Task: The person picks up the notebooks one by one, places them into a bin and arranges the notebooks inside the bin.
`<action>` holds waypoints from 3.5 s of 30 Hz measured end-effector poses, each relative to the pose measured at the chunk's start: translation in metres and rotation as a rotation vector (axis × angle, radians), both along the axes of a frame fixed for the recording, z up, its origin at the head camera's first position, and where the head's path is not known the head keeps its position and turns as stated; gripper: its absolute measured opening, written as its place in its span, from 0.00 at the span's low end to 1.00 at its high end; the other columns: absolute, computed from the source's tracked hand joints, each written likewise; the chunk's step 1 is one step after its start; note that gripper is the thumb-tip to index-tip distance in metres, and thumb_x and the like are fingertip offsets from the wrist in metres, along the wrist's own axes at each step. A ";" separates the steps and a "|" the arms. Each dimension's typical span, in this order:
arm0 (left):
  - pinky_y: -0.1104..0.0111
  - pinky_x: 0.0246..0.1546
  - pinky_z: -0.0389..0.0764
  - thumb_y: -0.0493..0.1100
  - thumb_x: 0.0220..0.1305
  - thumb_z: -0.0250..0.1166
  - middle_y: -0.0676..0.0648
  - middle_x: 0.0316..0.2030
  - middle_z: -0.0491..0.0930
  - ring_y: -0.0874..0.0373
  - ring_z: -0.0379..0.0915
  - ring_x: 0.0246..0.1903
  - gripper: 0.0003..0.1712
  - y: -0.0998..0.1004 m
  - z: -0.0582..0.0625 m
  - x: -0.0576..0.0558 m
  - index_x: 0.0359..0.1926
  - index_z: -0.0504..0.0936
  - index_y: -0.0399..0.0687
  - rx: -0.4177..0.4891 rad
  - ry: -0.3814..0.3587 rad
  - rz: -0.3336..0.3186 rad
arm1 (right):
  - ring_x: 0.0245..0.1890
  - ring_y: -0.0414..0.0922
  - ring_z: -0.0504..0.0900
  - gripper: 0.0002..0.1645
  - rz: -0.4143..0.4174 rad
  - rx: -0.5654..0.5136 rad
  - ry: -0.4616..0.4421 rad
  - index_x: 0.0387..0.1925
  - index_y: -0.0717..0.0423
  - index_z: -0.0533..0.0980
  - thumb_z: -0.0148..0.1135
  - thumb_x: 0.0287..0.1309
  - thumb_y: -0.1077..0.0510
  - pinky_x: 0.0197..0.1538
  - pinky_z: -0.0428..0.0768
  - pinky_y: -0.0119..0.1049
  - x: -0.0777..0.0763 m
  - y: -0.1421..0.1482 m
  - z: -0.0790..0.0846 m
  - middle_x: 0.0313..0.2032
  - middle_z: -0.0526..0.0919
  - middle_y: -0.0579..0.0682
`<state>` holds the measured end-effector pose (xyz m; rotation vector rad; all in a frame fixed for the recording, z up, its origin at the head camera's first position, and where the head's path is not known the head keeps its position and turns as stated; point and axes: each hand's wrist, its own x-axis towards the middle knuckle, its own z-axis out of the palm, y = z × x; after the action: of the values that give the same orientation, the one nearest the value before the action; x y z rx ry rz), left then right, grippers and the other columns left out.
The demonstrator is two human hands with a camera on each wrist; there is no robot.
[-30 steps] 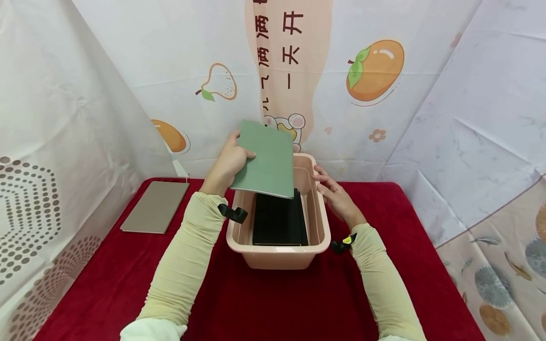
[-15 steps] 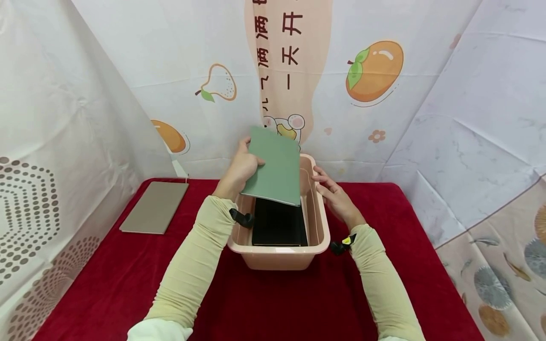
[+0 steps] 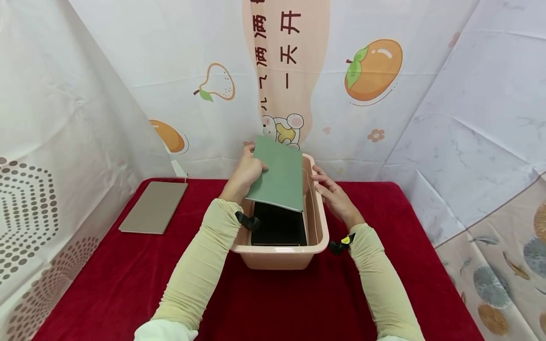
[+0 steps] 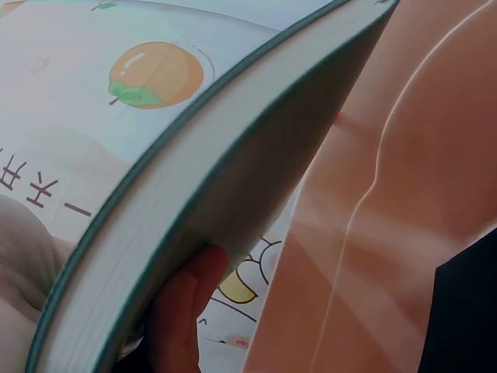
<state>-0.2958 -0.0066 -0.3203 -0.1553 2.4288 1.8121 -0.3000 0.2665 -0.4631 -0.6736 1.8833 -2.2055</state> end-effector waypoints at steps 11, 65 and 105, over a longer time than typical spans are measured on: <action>0.54 0.74 0.63 0.31 0.61 0.54 0.42 0.76 0.58 0.51 0.57 0.73 0.47 0.004 -0.006 0.001 0.79 0.46 0.50 0.003 -0.015 -0.006 | 0.79 0.39 0.45 0.16 0.019 -0.033 -0.024 0.61 0.41 0.74 0.48 0.79 0.55 0.63 0.75 0.24 0.001 -0.002 0.002 0.82 0.43 0.41; 0.47 0.55 0.80 0.41 0.70 0.48 0.28 0.60 0.65 0.35 0.76 0.51 0.40 0.032 -0.035 0.007 0.77 0.41 0.41 -0.428 -0.040 -0.060 | 0.78 0.39 0.49 0.14 -0.018 -0.018 -0.022 0.59 0.42 0.75 0.50 0.78 0.55 0.61 0.78 0.25 -0.001 0.000 0.003 0.81 0.47 0.40; 0.55 0.49 0.80 0.37 0.70 0.55 0.22 0.72 0.55 0.37 0.76 0.52 0.51 0.040 -0.056 0.008 0.81 0.31 0.44 -0.496 -0.187 -0.154 | 0.77 0.37 0.51 0.15 0.001 -0.067 -0.022 0.57 0.39 0.76 0.48 0.79 0.57 0.61 0.79 0.25 0.000 -0.002 0.001 0.82 0.44 0.42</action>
<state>-0.2881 0.0329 -0.3760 -0.1614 2.6137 1.0558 -0.2996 0.2649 -0.4617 -0.6577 1.8058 -2.2750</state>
